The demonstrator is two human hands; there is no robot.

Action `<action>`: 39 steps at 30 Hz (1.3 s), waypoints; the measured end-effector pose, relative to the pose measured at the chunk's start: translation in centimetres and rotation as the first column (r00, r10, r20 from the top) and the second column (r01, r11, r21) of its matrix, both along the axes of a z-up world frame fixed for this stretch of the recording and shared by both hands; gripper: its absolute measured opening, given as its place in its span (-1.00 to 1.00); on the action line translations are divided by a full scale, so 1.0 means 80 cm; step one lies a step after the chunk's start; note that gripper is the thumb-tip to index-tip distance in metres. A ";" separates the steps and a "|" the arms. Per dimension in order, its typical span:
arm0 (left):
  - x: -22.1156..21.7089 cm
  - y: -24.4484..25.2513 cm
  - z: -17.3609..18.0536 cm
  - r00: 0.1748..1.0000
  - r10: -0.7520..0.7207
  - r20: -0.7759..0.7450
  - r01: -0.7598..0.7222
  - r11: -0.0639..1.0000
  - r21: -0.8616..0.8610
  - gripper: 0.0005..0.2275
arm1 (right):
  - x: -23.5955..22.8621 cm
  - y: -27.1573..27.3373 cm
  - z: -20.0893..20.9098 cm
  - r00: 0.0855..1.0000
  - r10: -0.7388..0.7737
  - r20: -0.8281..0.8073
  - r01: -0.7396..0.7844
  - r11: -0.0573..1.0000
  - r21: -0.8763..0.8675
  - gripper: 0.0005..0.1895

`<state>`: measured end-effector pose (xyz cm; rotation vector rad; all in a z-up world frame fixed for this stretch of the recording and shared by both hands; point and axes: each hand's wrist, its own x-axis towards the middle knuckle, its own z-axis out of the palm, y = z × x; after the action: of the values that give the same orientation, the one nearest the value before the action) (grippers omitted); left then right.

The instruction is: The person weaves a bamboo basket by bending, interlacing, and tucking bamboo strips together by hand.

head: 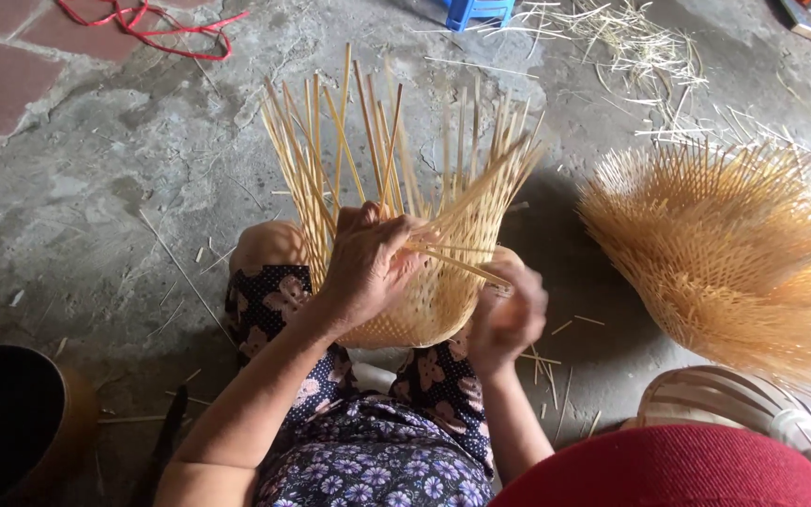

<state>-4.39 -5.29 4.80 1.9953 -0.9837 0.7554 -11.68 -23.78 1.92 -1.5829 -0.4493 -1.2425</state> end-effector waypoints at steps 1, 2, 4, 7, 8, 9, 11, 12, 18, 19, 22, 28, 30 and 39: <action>-0.004 0.000 0.007 1.000 0.006 -0.003 -0.006 1.000 -0.010 -0.62 | -0.008 0.008 -0.006 0.995 -0.064 -0.080 0.053 0.990 -0.131 -0.67; -0.009 -0.001 0.014 1.000 0.011 -0.007 -0.011 1.000 -0.020 -0.62 | -0.016 0.016 -0.012 0.979 -0.137 -0.151 0.094 0.960 -0.263 -0.65; -0.007 -0.005 0.008 1.000 0.027 -0.001 -0.027 1.000 -0.012 -0.64 | -0.015 0.024 -0.029 0.976 -0.163 -0.145 0.117 0.952 -0.283 -0.65; -0.003 -0.010 0.002 0.998 0.063 -0.002 -0.063 0.998 -0.029 -0.66 | -0.014 0.027 -0.029 0.974 -0.182 -0.137 0.131 0.940 -0.314 -0.67; -0.002 -0.010 0.000 0.997 0.071 -0.019 -0.072 0.996 -0.051 -0.65 | -0.014 0.028 -0.025 0.972 -0.186 -0.145 0.131 0.937 -0.323 -0.69; -0.003 -0.010 0.002 0.997 0.072 -0.016 -0.073 0.996 -0.047 -0.65 | -0.012 0.023 -0.026 0.972 -0.184 -0.144 0.130 0.939 -0.320 -0.69; -0.005 -0.010 0.007 0.988 0.110 -0.106 -0.109 0.994 0.014 -0.56 | -0.008 0.013 -0.030 0.987 -0.061 -0.149 0.031 0.980 -0.195 -0.77; -0.004 -0.011 0.007 0.989 0.109 -0.103 -0.107 0.994 0.017 -0.56 | -0.003 0.004 -0.026 0.987 -0.062 -0.147 0.033 0.981 -0.192 -0.77; -0.010 -0.019 0.023 0.998 -0.017 -0.058 0.013 0.998 -0.054 -0.42 | 0.035 -0.053 0.052 0.966 -0.239 -0.096 0.215 0.954 -0.211 -0.76; -0.011 -0.020 0.024 0.992 0.031 -0.126 -0.032 0.999 -0.006 -0.48 | 0.040 -0.058 0.063 0.945 -0.271 -0.181 0.211 0.933 -0.291 -0.74; -0.008 -0.024 0.018 0.974 0.083 -0.210 -0.073 0.996 0.054 -0.57 | 0.058 -0.075 0.080 0.899 -0.301 -0.317 0.148 0.892 -0.427 -0.67; 0.005 -0.022 -0.015 0.935 -0.041 -0.353 0.006 0.995 -0.100 -0.76 | 0.074 -0.079 0.111 0.871 0.068 -0.486 -0.216 0.942 -0.255 -0.71; 0.004 -0.023 -0.014 0.993 -0.023 -0.117 0.008 0.992 -0.126 -0.77 | 0.076 -0.077 0.121 0.838 0.091 -0.537 -0.255 0.937 -0.238 -0.68; 0.007 -0.025 -0.030 0.992 -0.073 0.104 0.093 0.975 -0.204 -0.42 | 0.075 -0.085 0.123 0.860 -0.076 -0.505 -0.217 0.841 -0.495 -0.51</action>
<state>-3.85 -7.26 2.44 1.7407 -0.9940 0.8769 -5.65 -30.58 11.73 -2.2682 -0.5338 -0.6001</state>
